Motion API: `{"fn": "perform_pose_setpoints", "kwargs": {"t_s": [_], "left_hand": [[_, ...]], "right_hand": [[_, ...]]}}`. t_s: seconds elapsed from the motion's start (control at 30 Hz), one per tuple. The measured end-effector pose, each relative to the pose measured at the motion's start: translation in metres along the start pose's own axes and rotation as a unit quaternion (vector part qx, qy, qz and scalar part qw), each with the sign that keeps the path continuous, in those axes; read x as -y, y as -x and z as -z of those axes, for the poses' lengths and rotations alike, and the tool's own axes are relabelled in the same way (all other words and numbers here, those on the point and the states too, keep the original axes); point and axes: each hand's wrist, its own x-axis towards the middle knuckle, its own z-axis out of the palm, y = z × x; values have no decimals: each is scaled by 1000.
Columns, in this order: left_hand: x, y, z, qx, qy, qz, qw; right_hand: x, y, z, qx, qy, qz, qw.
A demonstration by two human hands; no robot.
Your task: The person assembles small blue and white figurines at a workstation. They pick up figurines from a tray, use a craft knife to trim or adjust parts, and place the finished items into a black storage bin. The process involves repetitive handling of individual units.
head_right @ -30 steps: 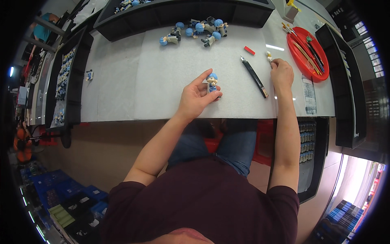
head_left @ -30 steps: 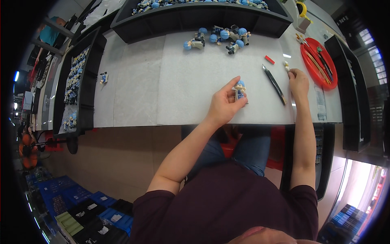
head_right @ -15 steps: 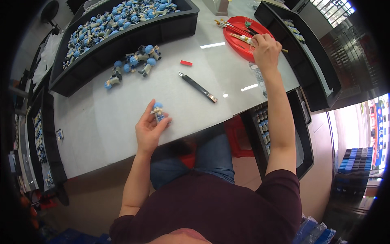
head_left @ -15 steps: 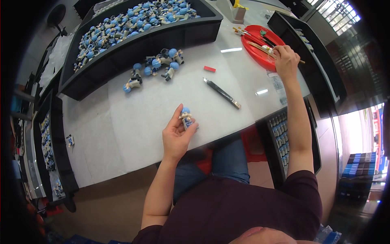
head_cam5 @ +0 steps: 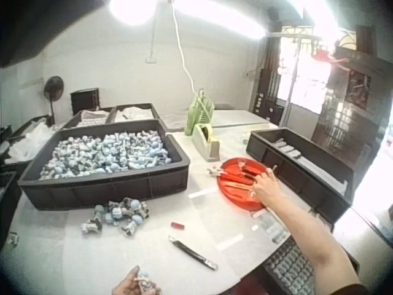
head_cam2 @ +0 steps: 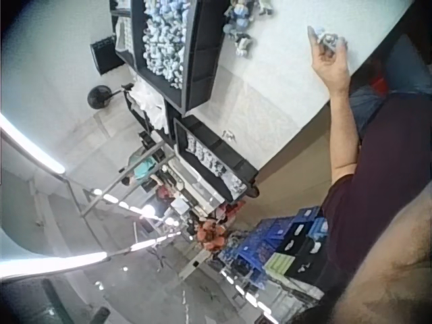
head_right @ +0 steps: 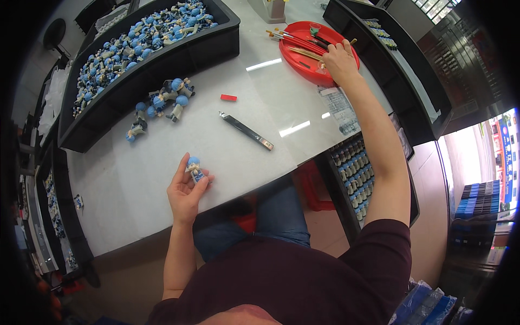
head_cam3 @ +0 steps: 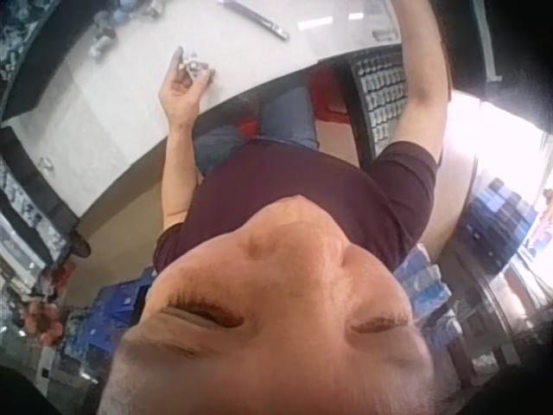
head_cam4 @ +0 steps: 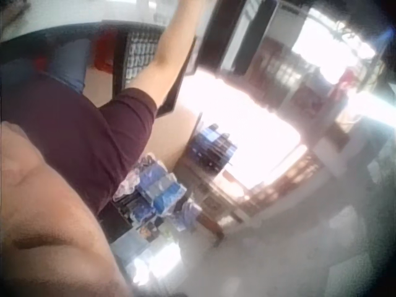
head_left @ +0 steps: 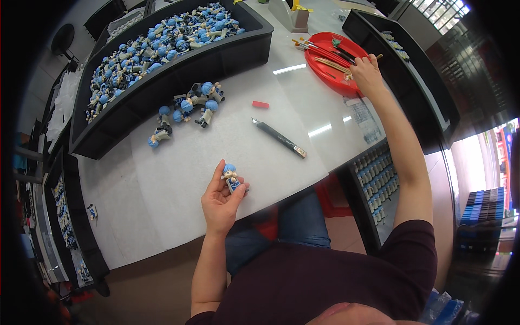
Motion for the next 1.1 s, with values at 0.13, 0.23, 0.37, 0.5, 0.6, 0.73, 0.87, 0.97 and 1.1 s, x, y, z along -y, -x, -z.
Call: {"fn": "perform_pose_setpoints", "kwargs": {"t_s": [0.13,0.23,0.37,0.5,0.6,0.73,0.87,0.97,1.1], "left_hand": [[0,-1,-2,0,1,1,1000],[1,-1,-1,-4,-1,5,1000],[2,-3,-2,-2,4,4,1000],[3,-2,2,-4,7,3,1000],[5,-3,4,-14,11,4,1000],[4,-8,1,19,35,5,999],[9,-3,9,5,23,-13,1000],[10,-3,9,-1,17,-12,1000],[11,-8,7,2,10,-7,1000]], "right_hand": [[0,1,-4,-6,0,2,1000],[2,-1,0,-2,-9,2,1000],[-3,2,8,2,-16,-5,1000],[-6,1,-1,-41,26,30,998],[-17,7,14,-71,39,-41,996],[7,40,74,-138,-107,-143,974],[124,59,138,-206,-339,27,918],[180,69,167,-217,-404,90,884],[209,72,183,-239,-446,95,858]]}}
